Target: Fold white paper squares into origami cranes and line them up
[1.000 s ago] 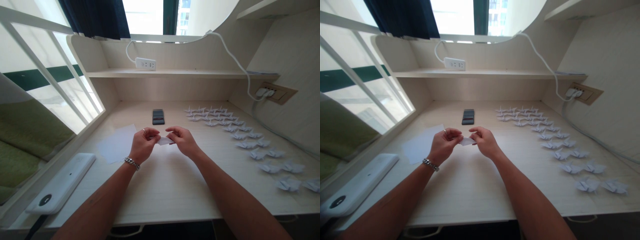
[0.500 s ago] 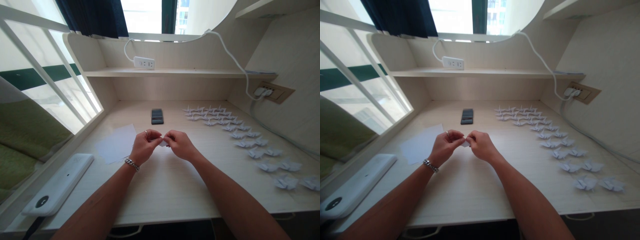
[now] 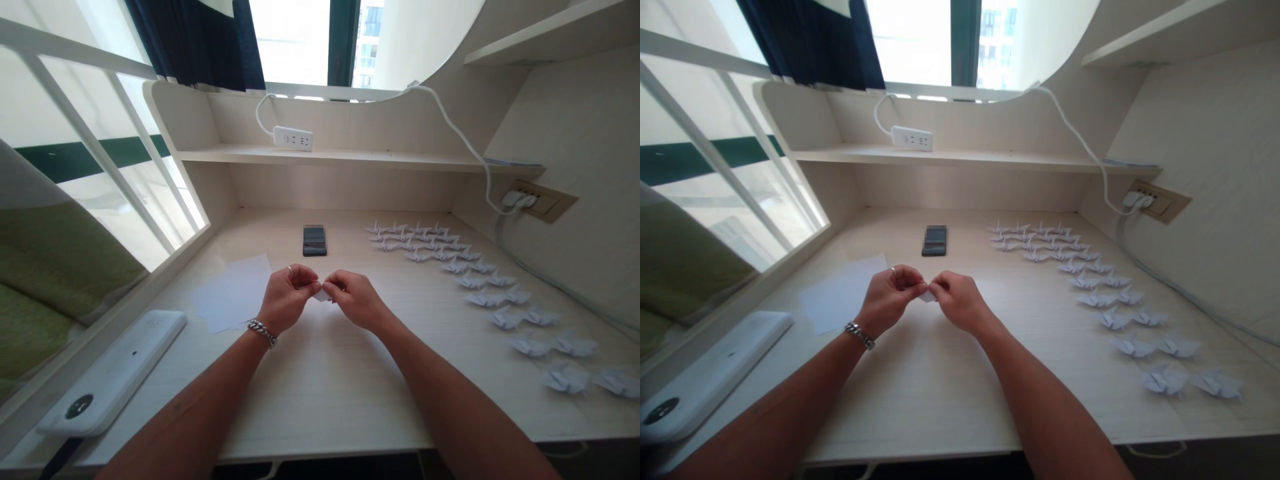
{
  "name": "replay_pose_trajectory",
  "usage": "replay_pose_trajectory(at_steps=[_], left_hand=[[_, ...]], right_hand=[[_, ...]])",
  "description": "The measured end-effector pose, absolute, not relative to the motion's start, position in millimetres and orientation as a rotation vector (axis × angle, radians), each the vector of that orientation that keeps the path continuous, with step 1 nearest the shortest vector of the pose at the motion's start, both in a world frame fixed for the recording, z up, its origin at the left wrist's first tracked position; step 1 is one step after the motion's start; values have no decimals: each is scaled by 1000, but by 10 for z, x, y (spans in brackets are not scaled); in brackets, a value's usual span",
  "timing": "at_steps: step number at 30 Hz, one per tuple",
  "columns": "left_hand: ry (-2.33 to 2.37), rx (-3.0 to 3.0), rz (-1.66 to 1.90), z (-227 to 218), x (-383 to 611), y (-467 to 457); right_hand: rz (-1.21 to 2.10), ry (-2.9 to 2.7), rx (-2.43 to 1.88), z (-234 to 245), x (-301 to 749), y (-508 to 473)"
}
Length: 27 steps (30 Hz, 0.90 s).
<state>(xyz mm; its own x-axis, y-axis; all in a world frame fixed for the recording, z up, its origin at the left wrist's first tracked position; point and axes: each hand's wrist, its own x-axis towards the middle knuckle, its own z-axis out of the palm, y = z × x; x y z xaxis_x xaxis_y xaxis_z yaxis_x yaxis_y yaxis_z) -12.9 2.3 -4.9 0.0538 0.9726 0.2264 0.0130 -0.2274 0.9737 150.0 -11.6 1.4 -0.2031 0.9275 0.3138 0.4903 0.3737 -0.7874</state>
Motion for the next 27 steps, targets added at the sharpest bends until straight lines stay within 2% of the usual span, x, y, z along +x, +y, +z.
replay_pose_trajectory(at_steps=[6, 18, 23, 27], left_hand=[[1028, 1402, 1304, -44, -139, 28], [1066, 1411, 1346, -34, -148, 42], [1104, 1411, 1351, -34, -152, 48], [1105, 1457, 1342, -32, -160, 40]], right_hand=[[600, -1879, -1247, 26, 1506, -119], [733, -1794, -1239, -7, 1500, -103], [626, -1829, -1265, -13, 1525, -82], [664, -1856, -1235, -8, 1528, -88]])
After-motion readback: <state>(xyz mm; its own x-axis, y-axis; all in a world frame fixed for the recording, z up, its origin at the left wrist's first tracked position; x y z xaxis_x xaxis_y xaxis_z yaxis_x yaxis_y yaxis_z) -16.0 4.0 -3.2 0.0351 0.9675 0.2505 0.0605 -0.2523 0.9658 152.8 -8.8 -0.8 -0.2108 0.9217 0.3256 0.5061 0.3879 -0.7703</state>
